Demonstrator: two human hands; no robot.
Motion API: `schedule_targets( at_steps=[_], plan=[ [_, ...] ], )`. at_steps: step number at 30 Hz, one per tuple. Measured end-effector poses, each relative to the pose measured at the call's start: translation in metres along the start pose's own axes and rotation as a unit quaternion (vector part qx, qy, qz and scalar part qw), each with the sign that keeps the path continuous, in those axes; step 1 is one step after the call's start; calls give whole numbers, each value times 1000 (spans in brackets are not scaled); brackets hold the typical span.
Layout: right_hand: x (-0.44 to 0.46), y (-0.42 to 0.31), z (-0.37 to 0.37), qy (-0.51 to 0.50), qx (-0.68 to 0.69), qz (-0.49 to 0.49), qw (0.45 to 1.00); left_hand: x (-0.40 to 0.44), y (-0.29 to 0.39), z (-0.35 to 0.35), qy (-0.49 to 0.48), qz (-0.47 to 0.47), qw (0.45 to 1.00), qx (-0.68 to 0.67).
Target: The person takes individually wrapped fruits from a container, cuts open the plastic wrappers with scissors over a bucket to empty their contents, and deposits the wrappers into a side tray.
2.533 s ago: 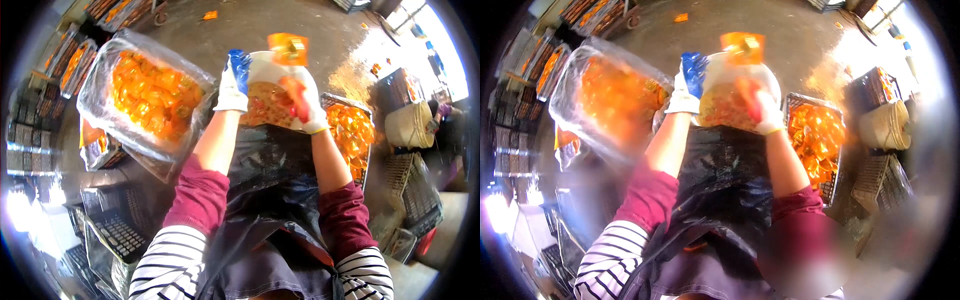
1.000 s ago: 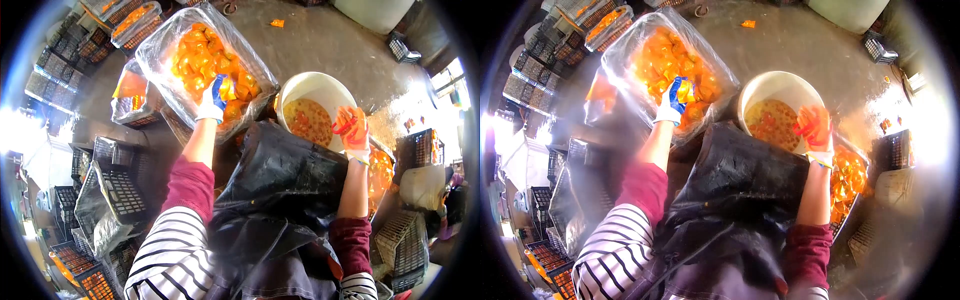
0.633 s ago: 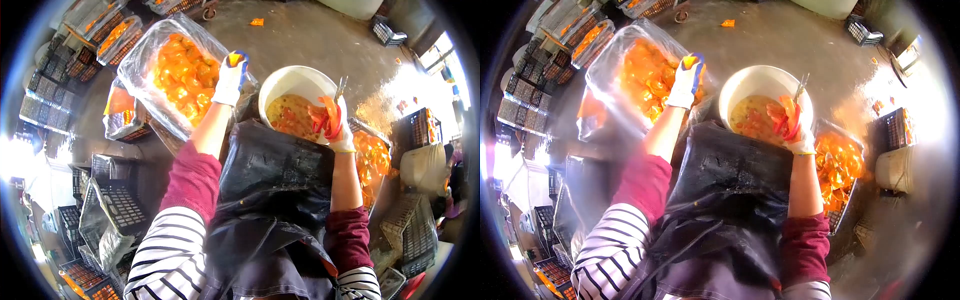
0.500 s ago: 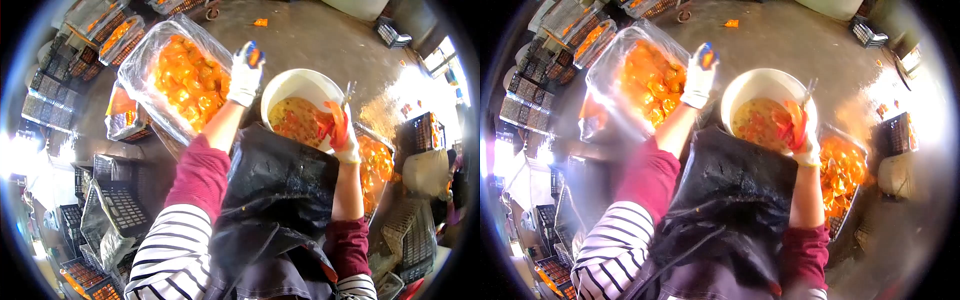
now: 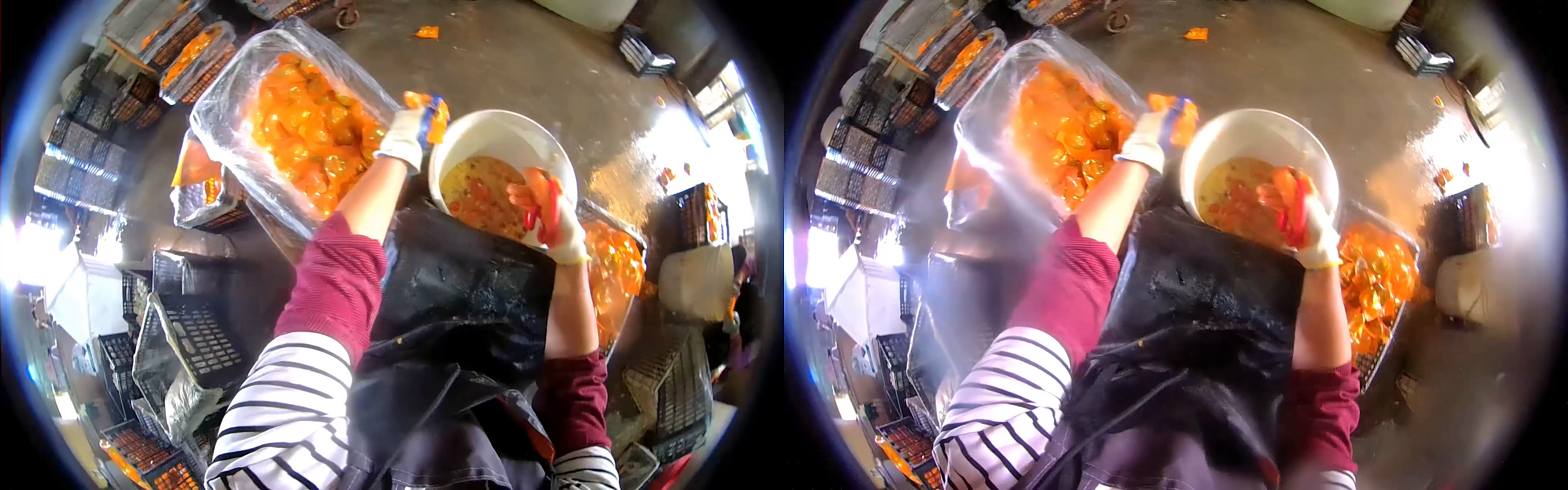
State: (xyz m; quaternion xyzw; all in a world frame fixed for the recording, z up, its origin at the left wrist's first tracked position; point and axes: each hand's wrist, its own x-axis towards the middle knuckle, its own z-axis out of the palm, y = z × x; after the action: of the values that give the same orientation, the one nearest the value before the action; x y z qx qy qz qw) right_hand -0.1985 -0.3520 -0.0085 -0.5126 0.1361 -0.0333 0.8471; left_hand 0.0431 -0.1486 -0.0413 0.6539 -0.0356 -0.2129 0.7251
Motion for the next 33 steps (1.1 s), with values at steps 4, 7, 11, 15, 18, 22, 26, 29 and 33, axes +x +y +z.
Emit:
schedule_targets(
  at_steps=[4,7,11,15,18,22,26,29,33],
  plan=[
    [8,7,1,5,-34,26,999,-29,33,31,-94,-20,912,-399],
    [19,19,-3,-53,-56,40,996,-33,23,60,-109,-2,887,-448],
    [0,-2,24,-27,-136,61,988,-44,0,85,-115,30,914,-389],
    [8,9,13,-30,-162,21,986,-51,0,101,-154,38,933,-324],
    [17,19,6,-34,-146,11,989,-54,0,107,-152,55,953,-254],
    [2,-4,21,52,-141,103,983,-57,5,104,-108,26,977,-183],
    [3,-1,17,68,-217,84,970,-59,5,112,-59,72,974,-208],
    [14,9,-2,54,-236,70,968,-59,1,98,-131,55,990,-8],
    [27,25,-5,66,-179,-12,982,-72,6,105,-171,12,983,-67]
  ],
)
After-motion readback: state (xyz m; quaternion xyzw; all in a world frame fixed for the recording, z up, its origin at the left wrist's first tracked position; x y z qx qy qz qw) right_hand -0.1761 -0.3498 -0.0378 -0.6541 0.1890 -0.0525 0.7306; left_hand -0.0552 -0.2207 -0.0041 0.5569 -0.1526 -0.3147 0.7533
